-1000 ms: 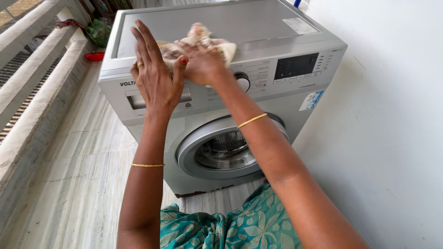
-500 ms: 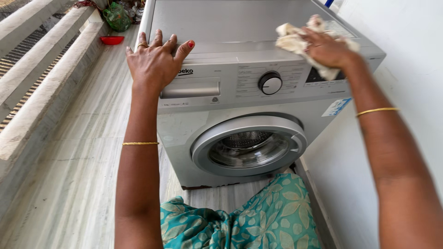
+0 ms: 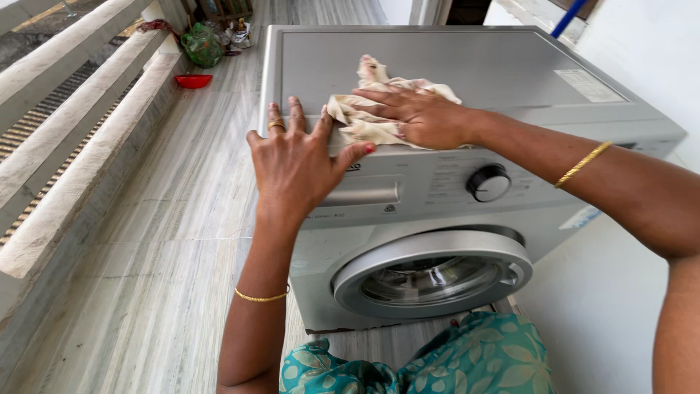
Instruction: The person sits on the floor and wipes the exterior of a front-loading washing machine with a cloth. They clean the door seal, the front panel, and the top surface of the machine.
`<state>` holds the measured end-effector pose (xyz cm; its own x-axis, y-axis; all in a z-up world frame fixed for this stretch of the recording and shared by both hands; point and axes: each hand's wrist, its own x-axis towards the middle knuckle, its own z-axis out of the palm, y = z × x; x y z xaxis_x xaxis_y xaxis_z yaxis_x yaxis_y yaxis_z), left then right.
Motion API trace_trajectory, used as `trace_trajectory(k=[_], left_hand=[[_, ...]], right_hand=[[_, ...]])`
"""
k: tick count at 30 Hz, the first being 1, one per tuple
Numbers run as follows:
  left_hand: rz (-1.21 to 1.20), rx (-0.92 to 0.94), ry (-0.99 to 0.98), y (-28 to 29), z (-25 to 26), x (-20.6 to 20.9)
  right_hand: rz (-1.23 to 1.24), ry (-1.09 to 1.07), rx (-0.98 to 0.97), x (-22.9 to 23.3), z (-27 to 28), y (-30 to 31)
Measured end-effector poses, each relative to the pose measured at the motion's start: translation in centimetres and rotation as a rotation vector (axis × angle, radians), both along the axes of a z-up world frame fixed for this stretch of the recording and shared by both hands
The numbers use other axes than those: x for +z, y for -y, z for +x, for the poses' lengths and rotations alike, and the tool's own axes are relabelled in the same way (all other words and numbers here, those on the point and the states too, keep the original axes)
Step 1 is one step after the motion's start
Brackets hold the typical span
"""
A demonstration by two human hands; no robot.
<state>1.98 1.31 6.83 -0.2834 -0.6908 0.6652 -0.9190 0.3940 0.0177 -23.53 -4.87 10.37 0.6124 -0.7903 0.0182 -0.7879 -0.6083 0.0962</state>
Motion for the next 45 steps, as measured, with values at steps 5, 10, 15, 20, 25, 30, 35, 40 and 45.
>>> trace_trajectory(k=[5,10,15,20,25,30,35,40,45], left_hand=[[-0.083,0.006,-0.015,0.2,0.0,-0.8],[-0.219,-0.015,-0.073,0.0,-0.3,-0.6],[-0.218,-0.033,-0.076,0.1,-0.2,-0.6],[-0.237,-0.051,-0.084,0.4,-0.4,-1.2],[-0.254,-0.018,-0.053,0.4,-0.4,-1.3],[-0.254,-0.001,-0.029,0.3,-0.4,-1.1],[-0.236,0.009,-0.029,-0.2,-0.4,-1.1],[-0.017,0.003,-0.065,-1.0,-0.7,0.0],[0.199,0.084,-0.012,-2.7,-3.6,2.9]], right_hand=[[0.042,0.053,0.039,0.6,6.9,5.4],[0.043,0.049,0.018,0.5,11.0,13.3],[-0.004,0.041,-0.021,-0.5,10.7,23.7],[0.048,0.002,-0.341,-1.1,-2.2,30.0],[0.049,0.071,-0.476,-1.7,-21.6,28.0],[0.025,-0.004,-0.784,-2.6,-35.9,18.6],[0.020,0.080,-0.735,-2.5,-36.4,10.1],[0.095,0.063,-0.539,-0.5,-24.3,3.3],[0.080,0.748,-0.158,4.7,-14.0,-2.9]])
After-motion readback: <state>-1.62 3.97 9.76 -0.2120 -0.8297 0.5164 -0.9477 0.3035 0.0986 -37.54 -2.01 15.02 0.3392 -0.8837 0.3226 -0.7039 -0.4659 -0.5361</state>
